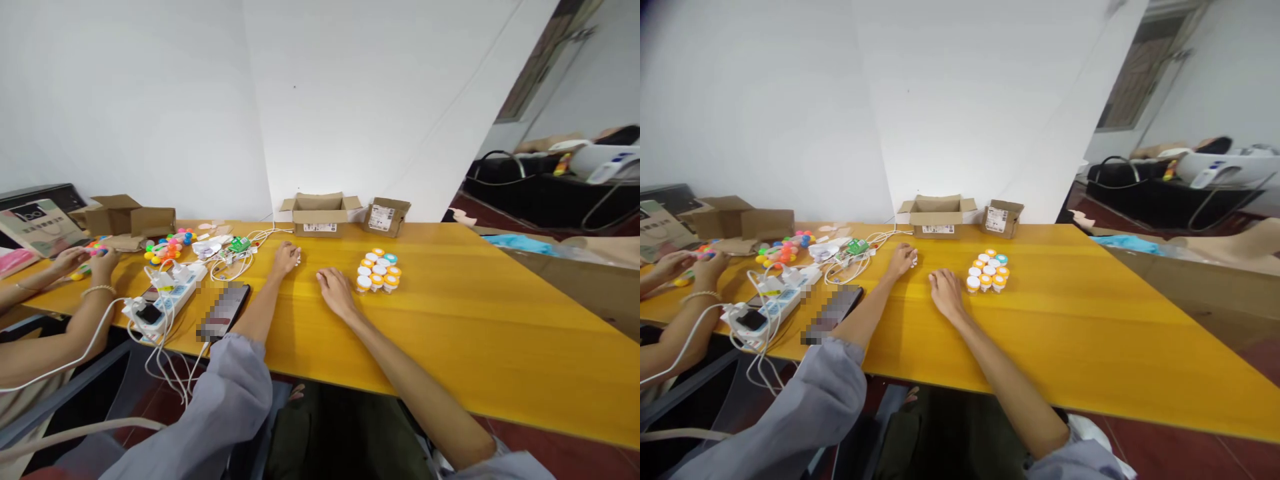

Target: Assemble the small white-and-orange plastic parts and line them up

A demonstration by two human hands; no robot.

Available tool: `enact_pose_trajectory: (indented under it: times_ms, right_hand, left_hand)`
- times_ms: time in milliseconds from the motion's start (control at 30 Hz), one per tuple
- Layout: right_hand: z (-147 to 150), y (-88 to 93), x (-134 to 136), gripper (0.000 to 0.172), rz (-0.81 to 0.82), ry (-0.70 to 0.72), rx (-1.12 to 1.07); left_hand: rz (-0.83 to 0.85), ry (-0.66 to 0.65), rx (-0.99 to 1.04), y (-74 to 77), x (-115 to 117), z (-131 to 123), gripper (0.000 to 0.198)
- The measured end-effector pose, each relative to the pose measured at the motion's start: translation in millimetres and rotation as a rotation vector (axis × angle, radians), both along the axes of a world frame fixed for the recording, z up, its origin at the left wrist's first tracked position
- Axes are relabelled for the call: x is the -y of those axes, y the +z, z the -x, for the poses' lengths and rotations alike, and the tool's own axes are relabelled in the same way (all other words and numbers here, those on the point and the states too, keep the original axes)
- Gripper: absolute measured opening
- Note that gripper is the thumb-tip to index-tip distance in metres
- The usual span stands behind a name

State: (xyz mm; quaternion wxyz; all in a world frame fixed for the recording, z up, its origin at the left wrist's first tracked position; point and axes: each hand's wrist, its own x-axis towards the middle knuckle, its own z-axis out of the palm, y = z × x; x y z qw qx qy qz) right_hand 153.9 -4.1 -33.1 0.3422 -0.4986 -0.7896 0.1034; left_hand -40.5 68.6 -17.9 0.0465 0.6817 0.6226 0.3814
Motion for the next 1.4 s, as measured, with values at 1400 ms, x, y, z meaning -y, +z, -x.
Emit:
enact_pose_trajectory:
  times_ms: [1400]
  right_hand:
    - [-52,9.3,24,0.019,-0.366,0.036,0.333]
  left_hand:
    - [-0.028,-0.238,-0.181,-9.0,74,-50,0.022]
